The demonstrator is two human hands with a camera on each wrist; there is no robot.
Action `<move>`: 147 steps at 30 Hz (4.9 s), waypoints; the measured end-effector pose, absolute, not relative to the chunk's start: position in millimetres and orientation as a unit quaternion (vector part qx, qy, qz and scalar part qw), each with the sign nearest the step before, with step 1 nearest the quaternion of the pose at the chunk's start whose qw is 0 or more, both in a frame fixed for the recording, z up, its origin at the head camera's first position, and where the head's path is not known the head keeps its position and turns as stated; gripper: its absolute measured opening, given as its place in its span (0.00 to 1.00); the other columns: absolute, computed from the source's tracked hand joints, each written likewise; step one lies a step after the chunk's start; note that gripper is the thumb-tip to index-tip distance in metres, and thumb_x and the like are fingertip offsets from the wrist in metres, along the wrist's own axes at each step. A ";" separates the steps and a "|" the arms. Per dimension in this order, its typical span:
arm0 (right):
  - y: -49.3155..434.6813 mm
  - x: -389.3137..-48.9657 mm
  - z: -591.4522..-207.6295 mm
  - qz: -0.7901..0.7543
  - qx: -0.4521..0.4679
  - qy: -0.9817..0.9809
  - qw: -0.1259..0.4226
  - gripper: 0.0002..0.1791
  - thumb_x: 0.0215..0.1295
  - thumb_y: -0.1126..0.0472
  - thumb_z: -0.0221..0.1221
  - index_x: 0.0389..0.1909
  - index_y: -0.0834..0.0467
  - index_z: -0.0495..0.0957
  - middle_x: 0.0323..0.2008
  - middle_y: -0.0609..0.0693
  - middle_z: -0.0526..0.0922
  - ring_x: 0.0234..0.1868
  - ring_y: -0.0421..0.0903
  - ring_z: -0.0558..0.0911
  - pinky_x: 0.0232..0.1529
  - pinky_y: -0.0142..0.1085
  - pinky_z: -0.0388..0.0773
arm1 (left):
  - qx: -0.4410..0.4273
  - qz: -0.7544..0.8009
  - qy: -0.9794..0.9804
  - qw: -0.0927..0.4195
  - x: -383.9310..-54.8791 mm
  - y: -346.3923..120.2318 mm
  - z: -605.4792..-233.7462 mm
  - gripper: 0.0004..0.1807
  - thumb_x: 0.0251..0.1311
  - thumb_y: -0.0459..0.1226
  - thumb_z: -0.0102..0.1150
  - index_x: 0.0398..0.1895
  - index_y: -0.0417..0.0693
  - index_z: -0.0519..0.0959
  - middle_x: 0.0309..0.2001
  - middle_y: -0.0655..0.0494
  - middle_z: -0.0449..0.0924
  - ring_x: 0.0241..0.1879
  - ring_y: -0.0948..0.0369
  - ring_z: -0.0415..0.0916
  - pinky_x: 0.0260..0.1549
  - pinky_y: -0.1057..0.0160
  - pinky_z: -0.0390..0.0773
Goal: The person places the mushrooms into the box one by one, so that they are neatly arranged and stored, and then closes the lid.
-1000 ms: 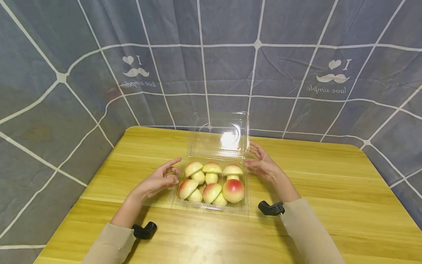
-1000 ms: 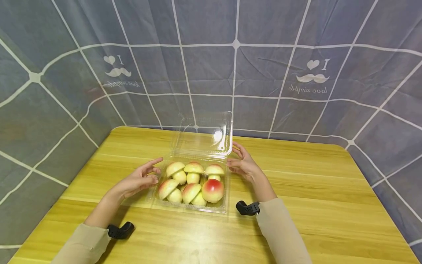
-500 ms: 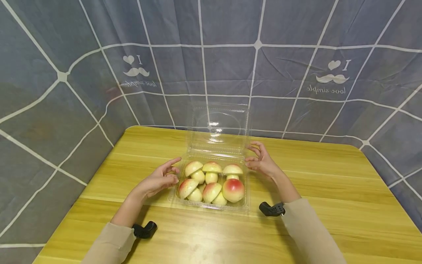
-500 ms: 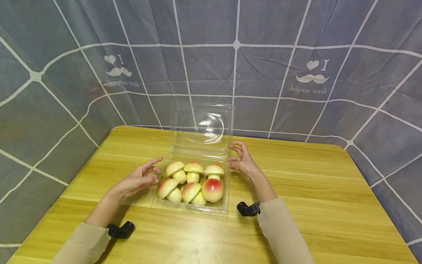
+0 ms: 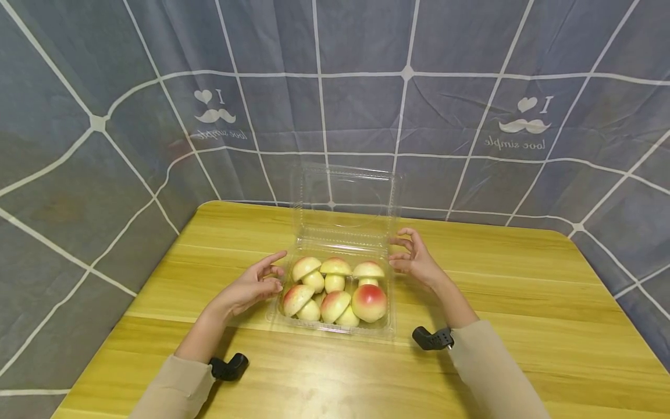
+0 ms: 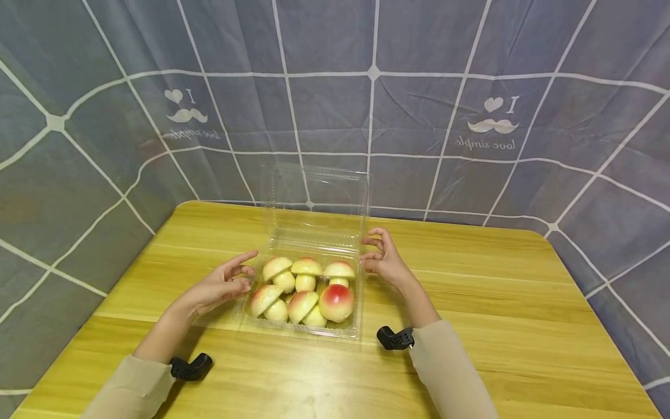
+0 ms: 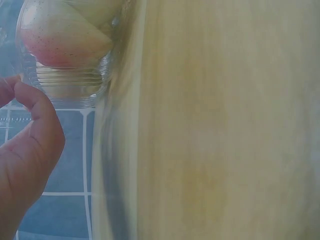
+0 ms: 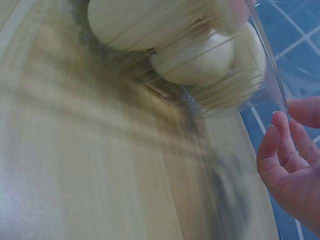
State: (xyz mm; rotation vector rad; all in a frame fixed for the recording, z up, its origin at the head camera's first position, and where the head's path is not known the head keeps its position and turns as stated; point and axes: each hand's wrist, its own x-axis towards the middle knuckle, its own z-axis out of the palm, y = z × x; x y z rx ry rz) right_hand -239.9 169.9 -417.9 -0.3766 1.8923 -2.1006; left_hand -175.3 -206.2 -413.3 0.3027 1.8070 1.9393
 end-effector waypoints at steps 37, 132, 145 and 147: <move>168.4 -231.2 -424.8 -0.768 -0.098 0.619 0.130 0.18 0.57 0.82 0.50 0.39 0.57 0.70 0.46 0.50 0.71 0.35 0.41 0.80 0.37 0.30 0.78 | 0.101 0.714 0.653 0.230 -176.2 -206.2 -414.4 0.46 0.58 0.22 0.49 0.74 0.49 0.37 0.47 0.44 0.60 0.32 0.66 0.68 0.36 0.68 0.74; 176.9 -143.7 -400.5 -0.699 -0.080 0.650 0.288 0.53 0.53 0.75 0.58 0.72 0.60 0.32 0.41 0.57 0.72 0.32 0.46 0.81 0.39 0.43 0.80 | 0.156 0.639 0.681 0.321 -153.3 -219.8 -398.6 0.53 0.55 0.26 0.53 0.73 0.56 0.28 0.54 0.36 0.46 0.32 0.63 0.70 0.33 0.64 0.75; 172.3 -133.3 -401.9 -0.701 -0.095 0.613 0.350 0.56 0.57 0.72 0.58 0.70 0.58 0.23 0.30 0.52 0.81 0.30 0.47 0.83 0.37 0.41 0.80 | 0.115 0.645 0.690 0.309 -142.7 -217.2 -396.2 0.49 0.57 0.26 0.53 0.73 0.46 0.33 0.44 0.44 0.60 0.34 0.63 0.72 0.39 0.61 0.78; 169.9 -131.8 -401.8 -0.707 -0.081 0.600 0.364 0.56 0.58 0.72 0.57 0.70 0.56 0.22 0.30 0.53 0.82 0.29 0.46 0.83 0.36 0.39 0.80 | 0.110 0.649 0.685 0.313 -141.6 -216.9 -395.5 0.48 0.57 0.25 0.52 0.73 0.44 0.33 0.42 0.47 0.63 0.34 0.62 0.74 0.39 0.61 0.79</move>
